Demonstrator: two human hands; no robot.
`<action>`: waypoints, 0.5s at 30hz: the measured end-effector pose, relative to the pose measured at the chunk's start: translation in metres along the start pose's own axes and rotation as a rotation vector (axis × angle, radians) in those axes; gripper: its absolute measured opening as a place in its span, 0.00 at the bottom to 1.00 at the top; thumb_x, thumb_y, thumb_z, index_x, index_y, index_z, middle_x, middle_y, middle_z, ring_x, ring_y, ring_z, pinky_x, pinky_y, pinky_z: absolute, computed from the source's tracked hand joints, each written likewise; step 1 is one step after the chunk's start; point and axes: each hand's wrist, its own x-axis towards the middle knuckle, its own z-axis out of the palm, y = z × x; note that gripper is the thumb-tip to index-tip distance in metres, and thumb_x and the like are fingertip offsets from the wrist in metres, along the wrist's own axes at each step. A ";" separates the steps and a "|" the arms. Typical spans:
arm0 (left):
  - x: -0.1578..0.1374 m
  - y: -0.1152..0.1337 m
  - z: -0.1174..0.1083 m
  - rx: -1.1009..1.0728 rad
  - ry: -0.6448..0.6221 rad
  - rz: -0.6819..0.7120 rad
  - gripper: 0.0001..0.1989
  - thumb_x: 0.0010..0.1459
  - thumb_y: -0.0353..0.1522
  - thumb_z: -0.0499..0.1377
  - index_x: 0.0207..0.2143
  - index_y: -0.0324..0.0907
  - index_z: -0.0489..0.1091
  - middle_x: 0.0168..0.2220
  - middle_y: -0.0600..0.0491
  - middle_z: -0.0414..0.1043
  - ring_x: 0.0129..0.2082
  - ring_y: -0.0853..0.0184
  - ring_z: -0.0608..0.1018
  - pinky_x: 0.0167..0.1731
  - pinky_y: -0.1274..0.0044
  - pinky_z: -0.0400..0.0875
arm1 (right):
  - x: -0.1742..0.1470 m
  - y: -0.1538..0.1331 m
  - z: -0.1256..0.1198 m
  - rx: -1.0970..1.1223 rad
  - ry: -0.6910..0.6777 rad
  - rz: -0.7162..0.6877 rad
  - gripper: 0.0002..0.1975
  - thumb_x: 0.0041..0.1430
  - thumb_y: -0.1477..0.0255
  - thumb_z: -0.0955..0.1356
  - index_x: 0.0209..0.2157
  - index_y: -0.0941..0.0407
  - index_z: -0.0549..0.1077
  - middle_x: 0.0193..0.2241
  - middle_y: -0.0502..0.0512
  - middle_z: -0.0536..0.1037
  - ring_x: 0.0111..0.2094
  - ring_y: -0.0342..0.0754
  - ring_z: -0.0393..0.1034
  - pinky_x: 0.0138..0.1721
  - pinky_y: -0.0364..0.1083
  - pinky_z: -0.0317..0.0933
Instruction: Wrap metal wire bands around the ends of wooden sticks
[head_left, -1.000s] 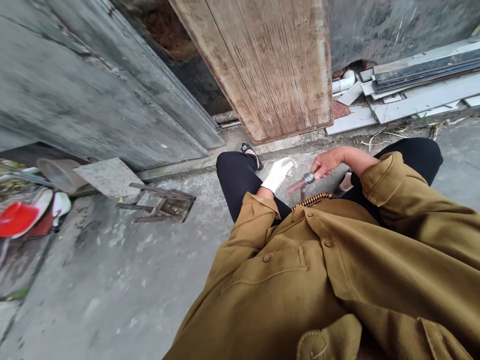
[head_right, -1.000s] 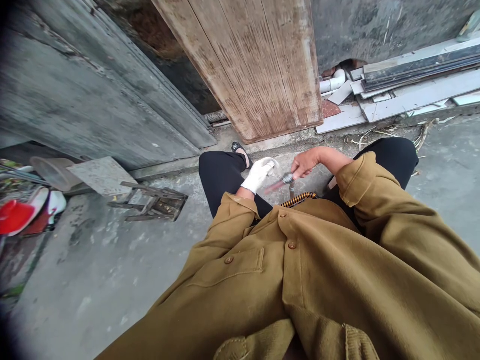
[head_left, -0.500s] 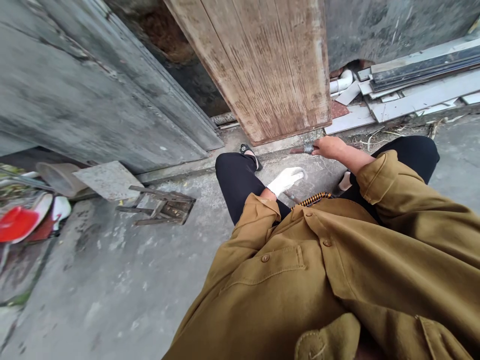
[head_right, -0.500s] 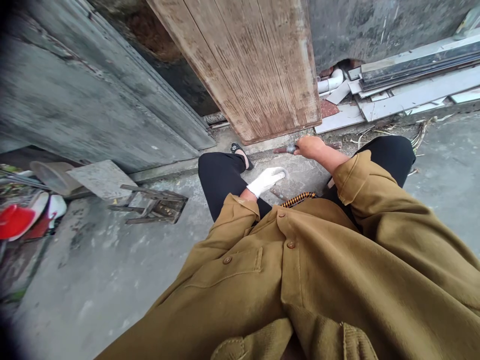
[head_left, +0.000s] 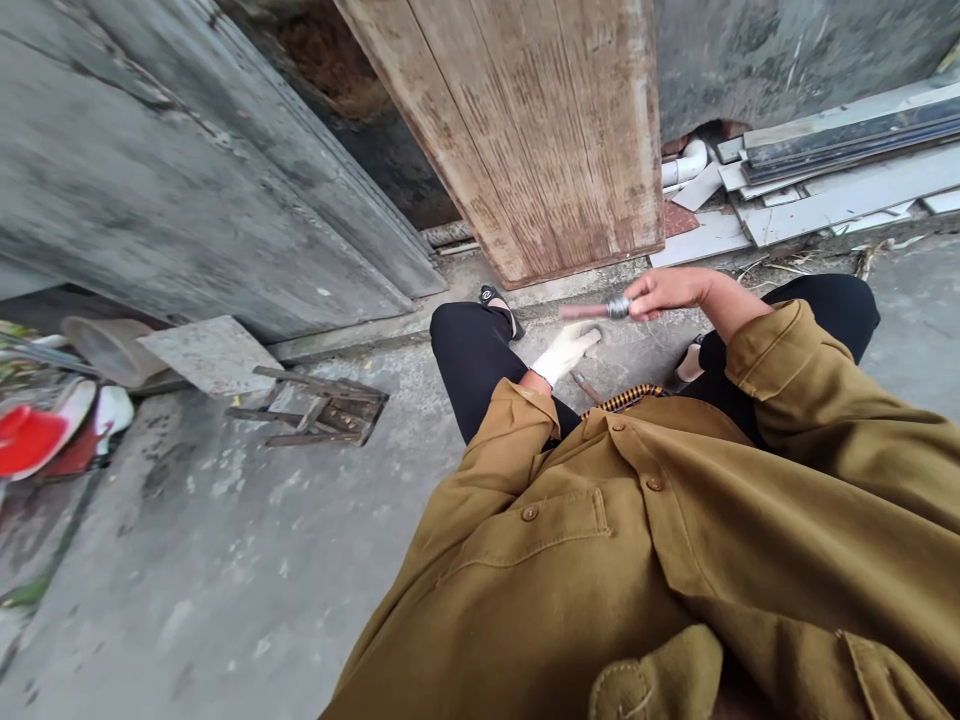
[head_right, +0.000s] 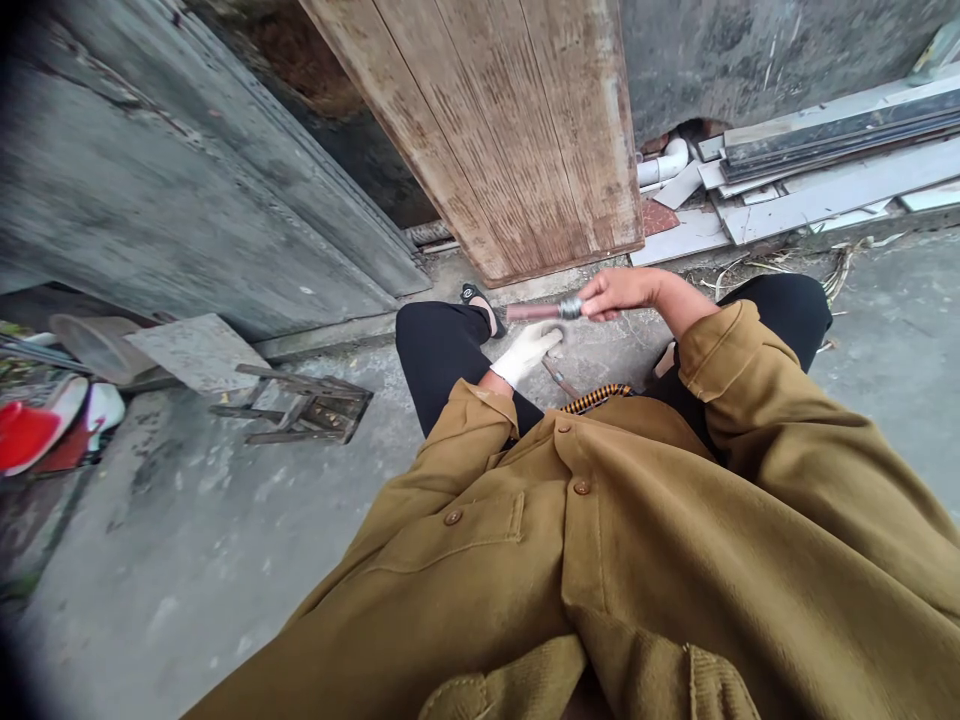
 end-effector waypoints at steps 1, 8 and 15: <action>-0.002 0.001 0.001 -0.012 -0.019 -0.009 0.16 0.60 0.44 0.59 0.33 0.40 0.74 0.27 0.47 0.75 0.31 0.63 0.73 0.32 0.70 0.68 | -0.004 -0.004 -0.002 0.049 0.132 -0.024 0.24 0.55 0.50 0.70 0.27 0.59 0.70 0.20 0.47 0.67 0.21 0.38 0.56 0.26 0.41 0.51; -0.008 0.006 0.001 -0.102 -0.152 -0.106 0.17 0.62 0.45 0.58 0.34 0.39 0.74 0.24 0.48 0.72 0.26 0.66 0.70 0.30 0.71 0.67 | 0.006 0.004 0.000 0.141 0.639 0.098 0.20 0.61 0.55 0.67 0.27 0.57 0.65 0.21 0.49 0.67 0.20 0.39 0.55 0.22 0.40 0.50; -0.008 0.007 0.006 -0.025 -0.173 -0.108 0.11 0.60 0.38 0.60 0.32 0.39 0.74 0.25 0.50 0.73 0.27 0.67 0.70 0.30 0.73 0.65 | 0.021 0.017 0.000 -0.681 0.645 0.535 0.16 0.61 0.60 0.67 0.40 0.59 0.77 0.35 0.61 0.78 0.35 0.50 0.71 0.35 0.45 0.59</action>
